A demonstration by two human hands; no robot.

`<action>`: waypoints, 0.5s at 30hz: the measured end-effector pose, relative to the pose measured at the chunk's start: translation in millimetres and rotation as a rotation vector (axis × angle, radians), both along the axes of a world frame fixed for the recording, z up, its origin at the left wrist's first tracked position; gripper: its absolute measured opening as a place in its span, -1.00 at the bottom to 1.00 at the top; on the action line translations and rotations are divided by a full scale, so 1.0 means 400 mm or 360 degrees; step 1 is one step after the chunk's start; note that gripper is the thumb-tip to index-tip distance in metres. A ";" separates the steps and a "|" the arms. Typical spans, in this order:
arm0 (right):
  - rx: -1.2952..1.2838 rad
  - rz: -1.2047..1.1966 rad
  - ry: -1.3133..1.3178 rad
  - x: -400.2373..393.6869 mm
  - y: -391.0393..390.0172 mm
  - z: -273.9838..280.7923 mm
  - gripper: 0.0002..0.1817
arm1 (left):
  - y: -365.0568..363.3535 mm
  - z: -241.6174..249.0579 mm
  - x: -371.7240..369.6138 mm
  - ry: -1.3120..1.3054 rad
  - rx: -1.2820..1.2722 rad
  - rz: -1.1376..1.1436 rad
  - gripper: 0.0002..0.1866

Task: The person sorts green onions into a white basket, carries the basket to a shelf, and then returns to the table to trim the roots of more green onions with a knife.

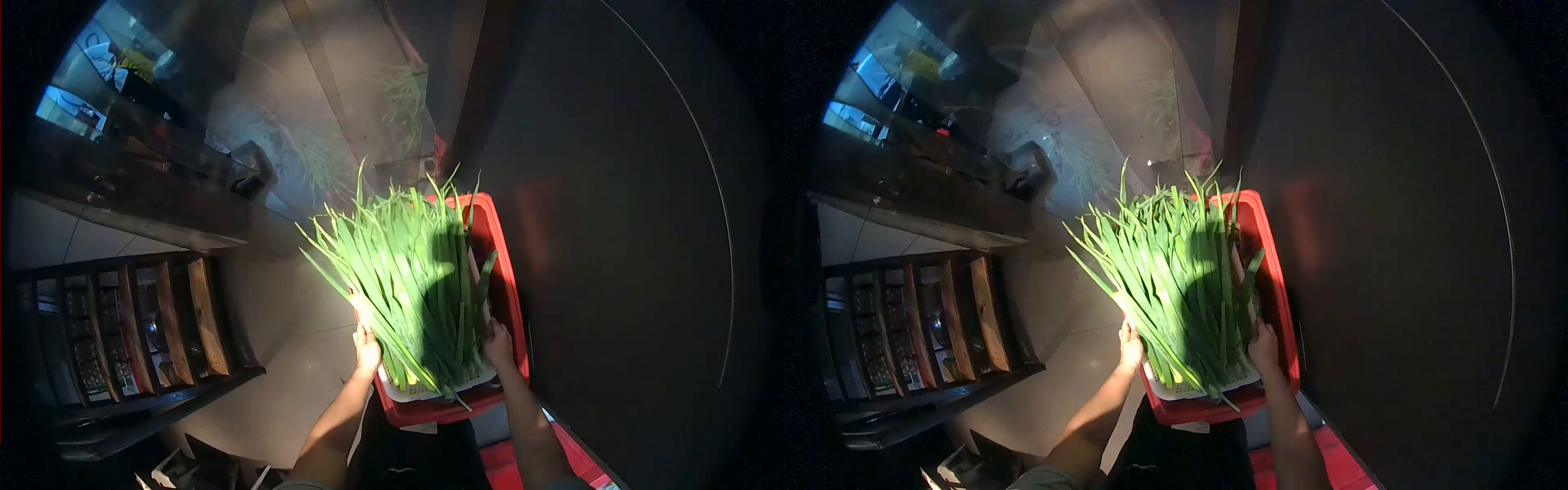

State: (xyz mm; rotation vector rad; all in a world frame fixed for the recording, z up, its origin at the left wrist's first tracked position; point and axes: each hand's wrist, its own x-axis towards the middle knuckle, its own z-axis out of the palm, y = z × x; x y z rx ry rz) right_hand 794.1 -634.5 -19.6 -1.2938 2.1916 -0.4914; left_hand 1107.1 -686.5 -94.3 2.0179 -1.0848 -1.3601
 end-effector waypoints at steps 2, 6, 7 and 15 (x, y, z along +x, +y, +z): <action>0.0227 -0.0014 -0.0037 -0.010 -0.023 0.000 -0.55 | -0.009 0.014 0.008 -0.0013 0.0039 -0.0101 -0.49; -0.0232 -0.0252 -0.0446 -0.013 -0.090 -0.008 -0.44 | -0.074 0.102 -0.015 0.0254 -0.0402 0.0340 -0.42; -0.0244 -0.0344 -0.0607 0.002 -0.122 0.033 -0.37 | -0.112 0.149 -0.025 0.0310 -0.0464 0.0360 -0.41; -0.0314 0.0436 0.0422 0.174 -0.258 0.086 -0.09 | -0.272 0.307 -0.203 -0.0650 -0.0580 -0.0384 -0.31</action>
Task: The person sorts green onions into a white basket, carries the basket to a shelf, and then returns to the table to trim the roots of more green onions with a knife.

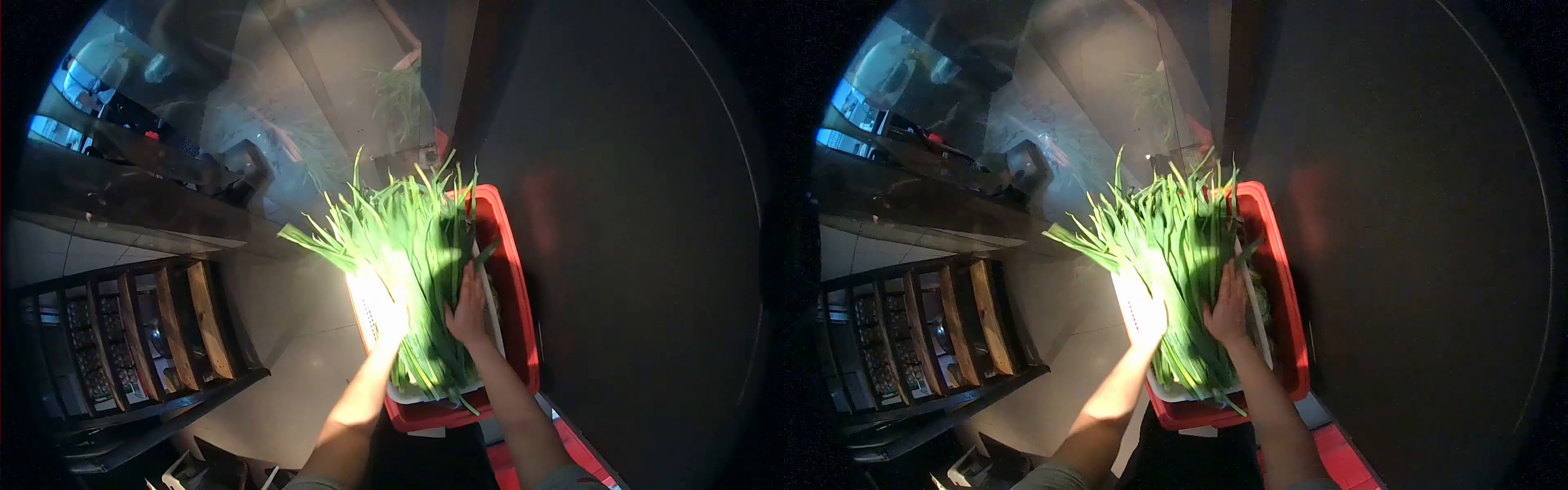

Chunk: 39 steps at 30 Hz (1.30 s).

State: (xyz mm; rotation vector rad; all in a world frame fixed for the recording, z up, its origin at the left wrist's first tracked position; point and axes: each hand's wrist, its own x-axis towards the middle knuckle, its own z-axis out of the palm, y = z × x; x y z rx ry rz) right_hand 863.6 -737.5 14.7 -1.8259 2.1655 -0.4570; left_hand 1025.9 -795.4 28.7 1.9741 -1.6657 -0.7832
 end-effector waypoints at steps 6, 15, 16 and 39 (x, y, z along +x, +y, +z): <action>0.0042 0.0265 -0.0734 -0.068 -0.025 -0.074 -0.12 | 0.057 -0.195 -0.002 0.0304 -0.0206 -0.0086 -0.29; -0.0059 -0.0029 -0.1216 -0.127 0.016 -0.044 -0.32 | 0.066 -0.141 0.065 0.0447 -0.0226 -0.0030 -0.41; -0.0110 -0.0087 -0.1197 -0.129 0.039 -0.005 -0.33 | 0.097 -0.156 0.074 0.0627 -0.0357 0.0017 -0.41; 0.0650 0.0099 -0.0451 0.030 0.546 0.044 -0.57 | 0.416 -0.048 0.119 0.0238 -0.0008 -0.0396 -0.23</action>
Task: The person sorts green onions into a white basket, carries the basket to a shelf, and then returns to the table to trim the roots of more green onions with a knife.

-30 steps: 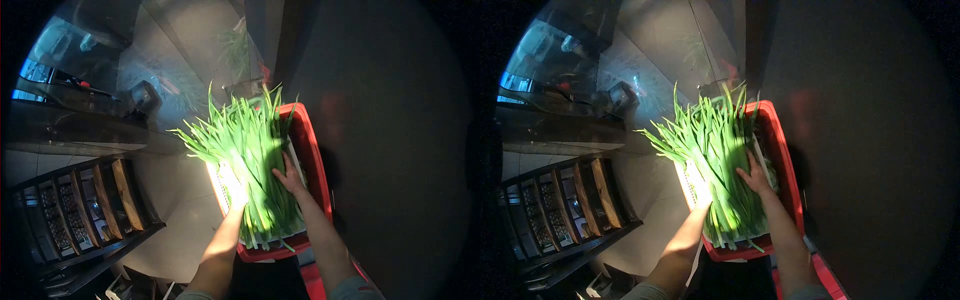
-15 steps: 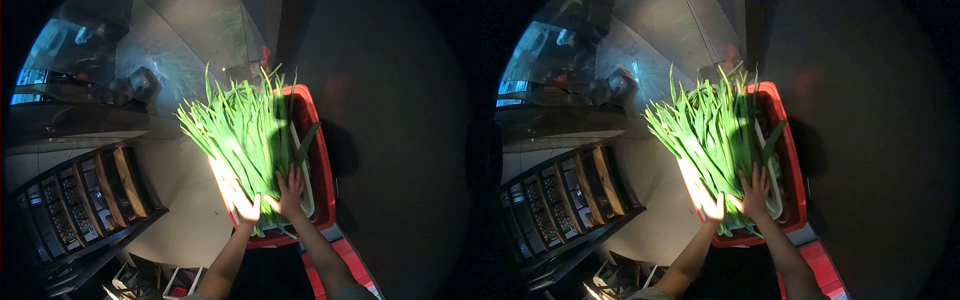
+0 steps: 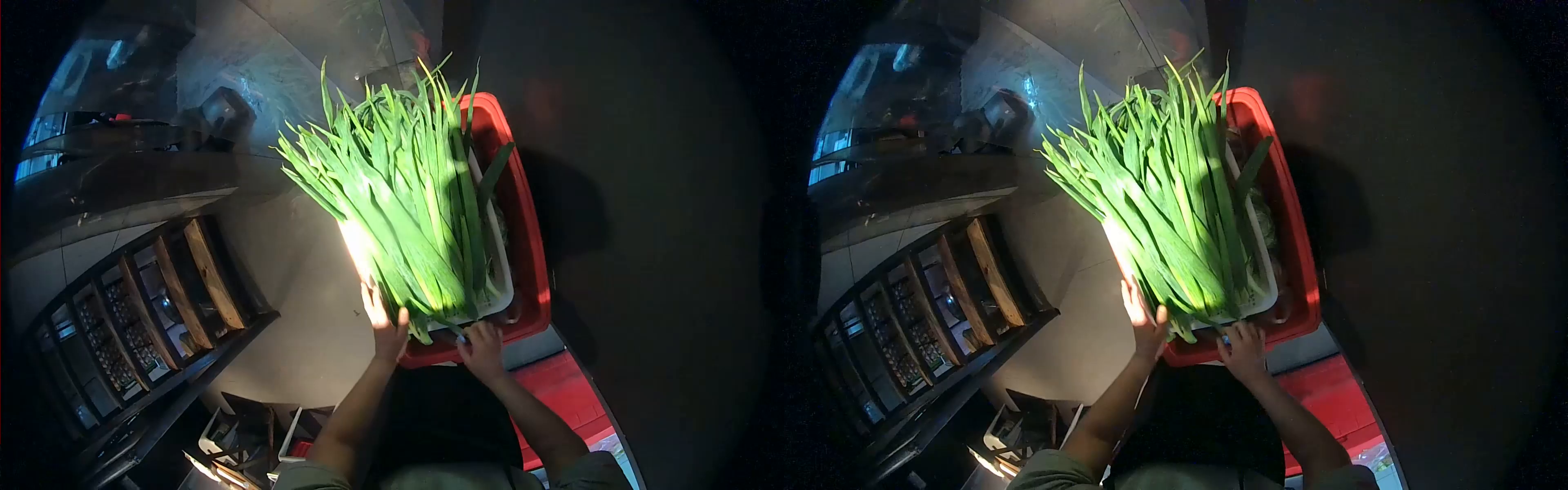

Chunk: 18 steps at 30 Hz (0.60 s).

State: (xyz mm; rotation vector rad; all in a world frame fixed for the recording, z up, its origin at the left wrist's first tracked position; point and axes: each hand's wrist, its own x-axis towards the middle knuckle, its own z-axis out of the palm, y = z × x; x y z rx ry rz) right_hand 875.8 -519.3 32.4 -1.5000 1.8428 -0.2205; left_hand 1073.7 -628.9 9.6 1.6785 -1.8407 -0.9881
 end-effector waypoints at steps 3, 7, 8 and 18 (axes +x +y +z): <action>0.0242 -0.0177 0.0170 0.028 0.038 -0.047 -0.70 | 0.113 0.012 -0.018 -0.0147 0.0138 0.0052 -0.06; 0.0218 0.0013 0.0077 0.030 0.015 -0.131 -0.73 | 0.150 -0.023 -0.065 -0.0250 0.0367 0.0189 -0.02; 0.0220 0.0010 0.0101 0.033 0.012 -0.135 -0.75 | 0.145 -0.037 -0.069 -0.0286 0.0363 0.0209 -0.01; -0.0093 -0.0317 -0.0406 -0.080 -0.271 0.123 -0.77 | -0.022 -0.052 -0.059 0.0253 -0.0005 0.0355 -0.16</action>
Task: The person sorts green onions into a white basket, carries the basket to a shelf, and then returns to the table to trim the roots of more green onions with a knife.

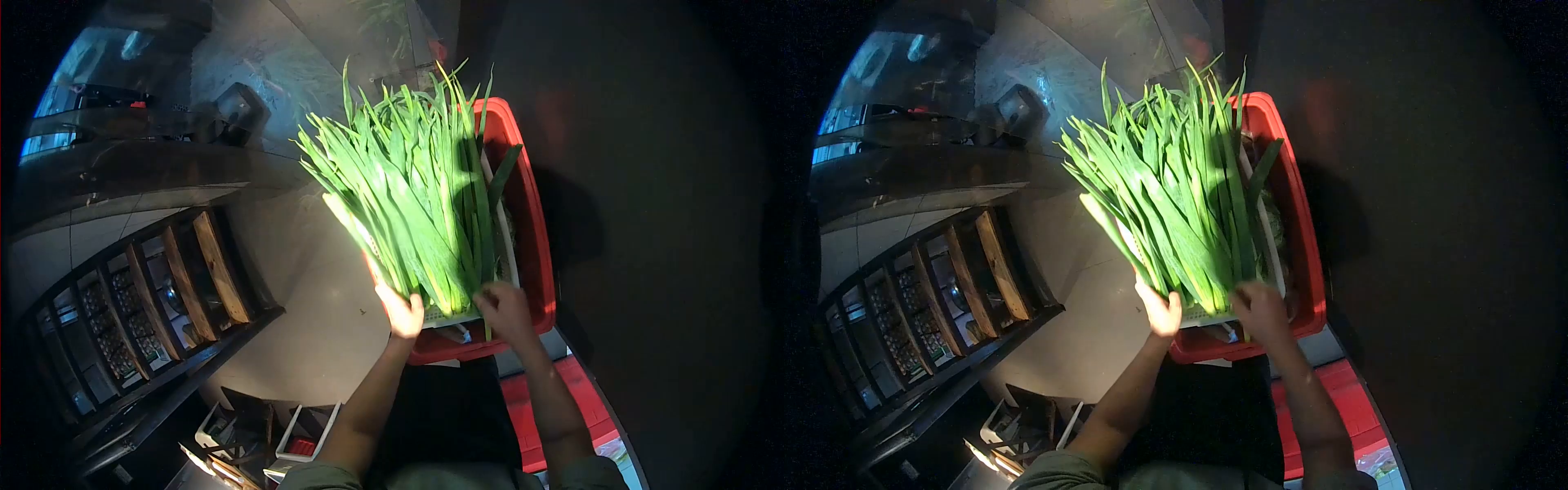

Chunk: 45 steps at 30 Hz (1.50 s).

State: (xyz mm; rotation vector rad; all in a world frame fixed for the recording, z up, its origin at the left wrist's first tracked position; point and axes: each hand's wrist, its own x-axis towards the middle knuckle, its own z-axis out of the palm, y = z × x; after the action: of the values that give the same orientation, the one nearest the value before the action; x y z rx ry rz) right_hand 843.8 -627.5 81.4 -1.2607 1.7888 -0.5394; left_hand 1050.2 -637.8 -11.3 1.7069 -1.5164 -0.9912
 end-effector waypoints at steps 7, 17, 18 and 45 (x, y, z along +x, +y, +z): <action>-0.0203 0.0022 0.0575 0.039 -0.123 -0.075 -0.43 | -0.009 0.013 -0.005 -0.0519 0.0126 -0.0089 -0.06; -0.0449 -0.0057 0.0708 0.075 -0.087 -0.284 -0.11 | -0.175 -0.106 -0.046 -0.0504 0.0207 -0.0134 -0.20; -0.0443 -0.0060 0.0672 0.074 -0.096 -0.283 -0.10 | -0.187 -0.107 -0.048 -0.0453 0.0246 -0.0128 -0.19; -0.0218 -0.0335 0.0573 0.068 0.000 -0.334 -0.17 | -0.110 -0.075 0.032 -0.1058 0.0277 -0.0563 -0.20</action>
State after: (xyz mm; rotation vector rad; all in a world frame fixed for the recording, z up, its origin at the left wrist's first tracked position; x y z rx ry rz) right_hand 870.9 -627.6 -52.1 -1.3343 2.2354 -0.5877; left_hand 1062.8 -681.7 -41.4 2.0604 -2.2727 -0.7685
